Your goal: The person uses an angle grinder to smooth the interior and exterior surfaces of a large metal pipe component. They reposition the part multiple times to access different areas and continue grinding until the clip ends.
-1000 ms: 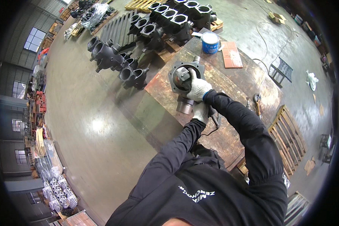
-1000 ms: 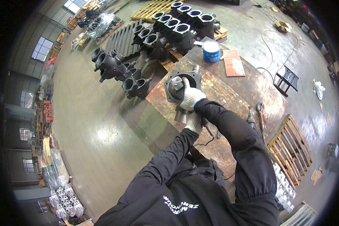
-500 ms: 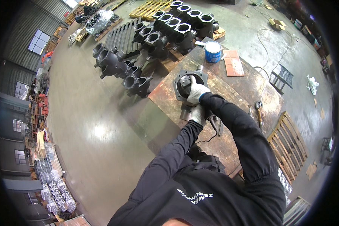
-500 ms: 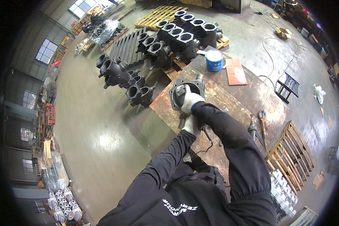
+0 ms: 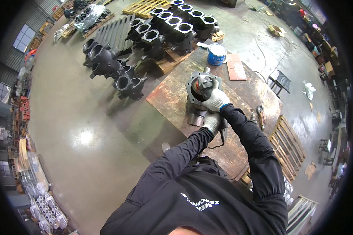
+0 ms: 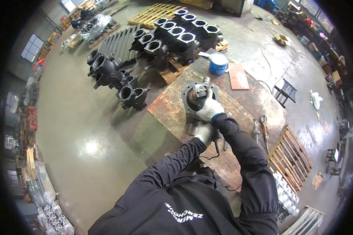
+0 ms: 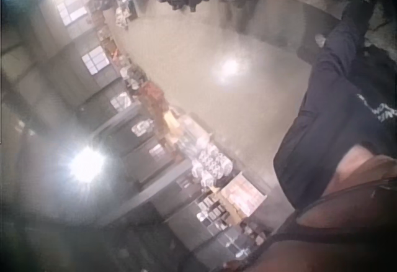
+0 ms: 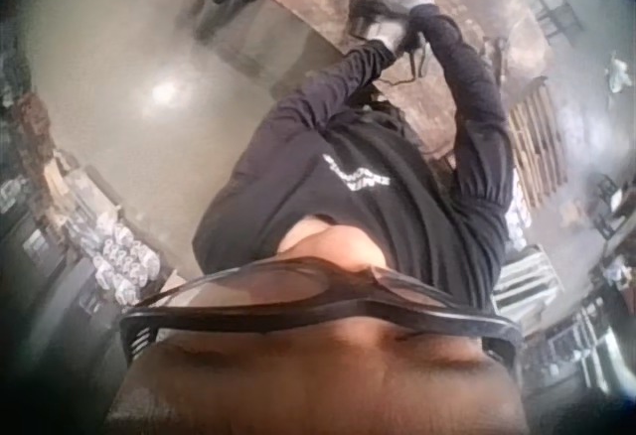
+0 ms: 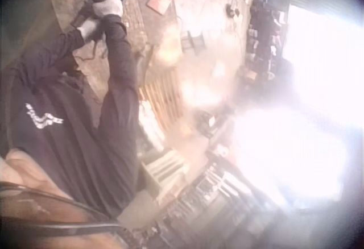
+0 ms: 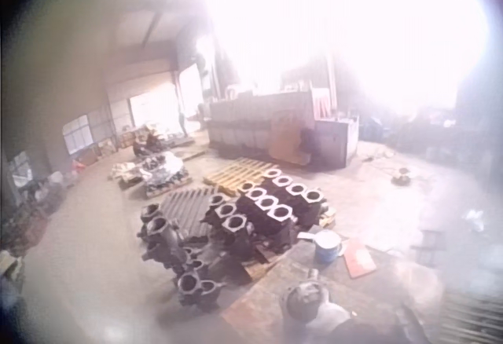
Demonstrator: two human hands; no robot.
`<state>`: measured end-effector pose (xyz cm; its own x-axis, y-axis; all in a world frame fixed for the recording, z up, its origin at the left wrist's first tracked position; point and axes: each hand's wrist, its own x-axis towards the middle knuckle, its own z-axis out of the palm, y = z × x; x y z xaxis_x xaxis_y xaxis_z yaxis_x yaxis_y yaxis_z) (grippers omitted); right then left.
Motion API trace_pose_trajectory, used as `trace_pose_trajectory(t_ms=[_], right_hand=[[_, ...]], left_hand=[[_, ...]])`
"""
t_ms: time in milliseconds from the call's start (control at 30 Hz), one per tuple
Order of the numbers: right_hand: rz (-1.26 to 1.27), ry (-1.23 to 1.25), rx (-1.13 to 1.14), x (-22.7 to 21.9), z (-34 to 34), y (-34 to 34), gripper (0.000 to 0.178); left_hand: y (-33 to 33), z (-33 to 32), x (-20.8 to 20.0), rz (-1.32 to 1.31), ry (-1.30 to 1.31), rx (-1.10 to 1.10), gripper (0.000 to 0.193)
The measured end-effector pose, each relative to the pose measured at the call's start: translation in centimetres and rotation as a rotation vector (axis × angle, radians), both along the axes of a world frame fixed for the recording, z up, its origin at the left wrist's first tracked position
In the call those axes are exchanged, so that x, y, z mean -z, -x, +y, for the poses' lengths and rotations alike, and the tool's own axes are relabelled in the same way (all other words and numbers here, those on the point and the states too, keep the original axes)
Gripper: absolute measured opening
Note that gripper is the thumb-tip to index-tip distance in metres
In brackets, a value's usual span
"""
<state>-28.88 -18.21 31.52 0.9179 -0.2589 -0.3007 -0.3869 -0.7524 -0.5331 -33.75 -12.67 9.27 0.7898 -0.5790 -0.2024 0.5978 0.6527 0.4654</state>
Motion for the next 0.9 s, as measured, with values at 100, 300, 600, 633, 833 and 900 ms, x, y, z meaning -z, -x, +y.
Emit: trace_pose_trajectory(t_ms=[100, 300, 600, 633, 833, 900], right_hand=[[-0.028, 0.085, 0.066, 0.0, 1.6, -0.2, 0.127], [0.04, 0.194, 0.23, -0.6, 5.2, -1.4, 0.139], [0.186, 0.115, 0.372, 0.6, 6.6, -2.4, 0.13], [0.183, 0.111, 0.376, 0.8, 6.4, -2.9, 0.13], [0.235, 0.07, 0.472, 0.6, 5.7, -4.8, 0.127], [0.197, 0.029, 0.574, 0.2, 6.2, -4.2, 0.123]], left_hand=[[0.0, 0.3, -2.1, 0.071, -0.175, 0.156, 0.02], [-1.8, 5.2, -10.2, 0.231, -0.257, 0.312, 0.018], [-4.8, 9.9, -16.0, 0.123, -0.585, 0.52, 0.012], [-5.4, 10.1, -16.4, 0.087, -0.591, 0.531, 0.01], [-8.2, 9.8, -17.0, 0.159, -0.652, 0.645, 0.011], [-8.1, 9.9, -16.3, 0.049, -0.695, 0.706, 0.022]])
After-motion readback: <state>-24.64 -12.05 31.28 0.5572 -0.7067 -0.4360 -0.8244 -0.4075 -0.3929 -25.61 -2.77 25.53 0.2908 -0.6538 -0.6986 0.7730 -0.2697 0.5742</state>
